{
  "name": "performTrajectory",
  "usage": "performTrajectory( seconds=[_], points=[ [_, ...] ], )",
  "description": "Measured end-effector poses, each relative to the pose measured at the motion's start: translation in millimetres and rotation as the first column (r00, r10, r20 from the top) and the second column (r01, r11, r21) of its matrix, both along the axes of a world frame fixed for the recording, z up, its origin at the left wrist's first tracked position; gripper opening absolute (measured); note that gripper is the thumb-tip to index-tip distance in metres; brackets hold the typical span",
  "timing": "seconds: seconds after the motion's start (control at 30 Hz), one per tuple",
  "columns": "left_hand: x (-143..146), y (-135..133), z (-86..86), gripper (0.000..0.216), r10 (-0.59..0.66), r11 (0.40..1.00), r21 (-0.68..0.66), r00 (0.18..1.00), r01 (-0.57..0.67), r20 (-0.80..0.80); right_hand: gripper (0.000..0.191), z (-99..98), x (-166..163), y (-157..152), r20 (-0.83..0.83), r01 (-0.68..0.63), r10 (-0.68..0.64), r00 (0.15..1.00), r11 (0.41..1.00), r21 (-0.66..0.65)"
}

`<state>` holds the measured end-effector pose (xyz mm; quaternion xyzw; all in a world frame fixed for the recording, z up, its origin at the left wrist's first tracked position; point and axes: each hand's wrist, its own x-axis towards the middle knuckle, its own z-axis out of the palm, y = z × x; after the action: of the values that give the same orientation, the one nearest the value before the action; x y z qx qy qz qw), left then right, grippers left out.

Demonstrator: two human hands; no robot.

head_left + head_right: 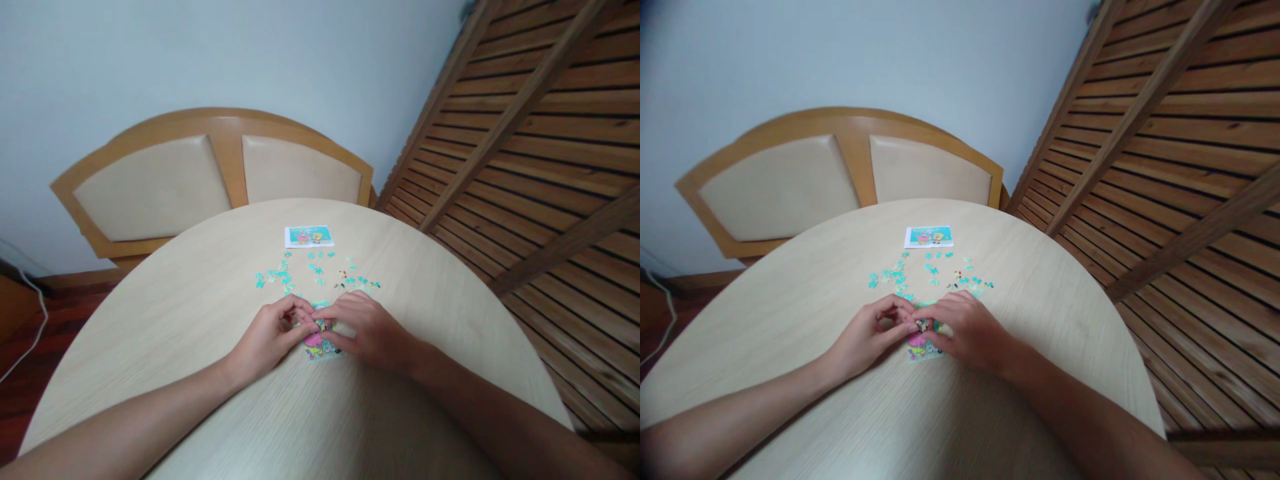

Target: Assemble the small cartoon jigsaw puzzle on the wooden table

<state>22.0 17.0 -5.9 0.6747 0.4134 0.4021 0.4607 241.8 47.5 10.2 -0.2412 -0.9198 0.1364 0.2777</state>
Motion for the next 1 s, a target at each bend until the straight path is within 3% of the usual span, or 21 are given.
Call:
performTrajectory(
  seconds=[0.17, 0.3, 0.4, 0.5, 0.73, 1.0],
  points=[
    [-0.6, 0.9, -1.3, 0.026, 0.019, 0.999, 0.048, 0.999, -0.017, -0.050, 0.018, -1.1, -0.5, -0.2, 0.012, -0.018, 0.019, 1.000, 0.998, -0.053],
    [-3.6, 2.5, 0.1, 0.019, 0.053, 0.987, 0.158, 0.985, -0.027, -0.163, 0.019, 0.0, 5.5, 4.1, 0.004, 0.051, -0.051, 0.999, 0.996, -0.076],
    [-6.8, 2.8, 2.1, 0.015, 0.023, 0.951, 0.299, 0.948, 0.077, -0.317, 0.016, 2.0, 13.2, 10.4, 0.059, 0.117, -0.113, 0.992, 0.990, -0.078],
    [-8.4, 1.1, 3.1, 0.025, -0.034, 0.896, 0.383, 0.896, 0.222, -0.442, 0.019, 4.2, 19.5, 16.1, 0.124, 0.173, -0.159, 0.979, 0.979, -0.109],
    [-8.7, -2.8, 5.8, 0.041, -0.091, 0.850, 0.362, 0.783, 0.383, -0.615, 0.028, 3.0, 23.8, 19.5, 0.219, 0.216, -0.178, 0.959, 0.963, -0.162],
    [-9.9, -2.8, 7.6, 0.043, -0.100, 0.833, 0.375, 0.778, 0.406, -0.620, 0.030, 0.8, 24.0, 19.6, 0.221, 0.218, -0.177, 0.959, 0.959, -0.181]
  ],
)
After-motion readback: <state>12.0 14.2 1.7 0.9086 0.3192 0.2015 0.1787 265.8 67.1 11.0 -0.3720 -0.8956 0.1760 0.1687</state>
